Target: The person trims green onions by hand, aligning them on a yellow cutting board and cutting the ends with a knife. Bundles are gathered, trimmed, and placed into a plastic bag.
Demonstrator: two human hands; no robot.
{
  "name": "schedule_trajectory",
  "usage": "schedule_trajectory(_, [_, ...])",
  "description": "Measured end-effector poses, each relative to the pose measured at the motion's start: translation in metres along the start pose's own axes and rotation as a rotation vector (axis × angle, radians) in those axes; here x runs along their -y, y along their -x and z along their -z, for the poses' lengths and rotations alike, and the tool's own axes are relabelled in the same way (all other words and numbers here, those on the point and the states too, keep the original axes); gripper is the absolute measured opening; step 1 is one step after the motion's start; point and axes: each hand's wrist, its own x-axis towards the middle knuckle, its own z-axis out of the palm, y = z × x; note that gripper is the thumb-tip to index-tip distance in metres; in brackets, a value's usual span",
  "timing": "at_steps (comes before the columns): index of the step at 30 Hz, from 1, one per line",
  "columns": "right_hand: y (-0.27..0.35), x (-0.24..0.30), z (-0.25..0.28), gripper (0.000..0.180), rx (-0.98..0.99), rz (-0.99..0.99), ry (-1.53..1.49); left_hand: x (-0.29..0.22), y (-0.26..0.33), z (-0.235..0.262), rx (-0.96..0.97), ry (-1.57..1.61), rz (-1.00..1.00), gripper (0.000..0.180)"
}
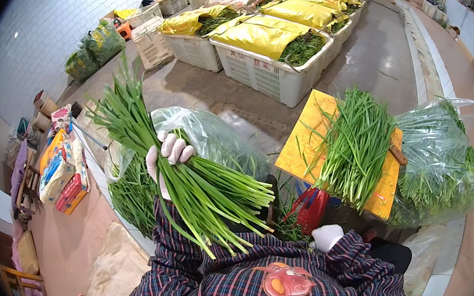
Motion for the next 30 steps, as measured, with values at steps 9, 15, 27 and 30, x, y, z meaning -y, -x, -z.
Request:
schedule_trajectory(9, [0.02, 0.043, 0.155, 0.098, -0.415, 0.871, -1.198, 0.048, -0.024, -0.047, -0.401, -0.47, 0.262, 0.017])
schedule_trajectory(15, [-0.005, 0.072, 0.141, 0.111, -0.226, 1.083, -1.509, 0.074, -0.044, -0.055, -0.645, -1.114, 0.434, 0.018])
schedule_trajectory(27, [-0.025, 0.081, 0.112, 0.033, 0.249, 0.702, -2.143, 0.082, -0.037, 0.014, -0.772, -0.664, 0.78, 0.027])
schedule_trajectory(30, [-0.017, 0.068, 0.108, 0.027, 0.293, 0.684, -2.232, 0.075, -0.032, 0.001, -0.73, -0.917, 0.622, 0.044])
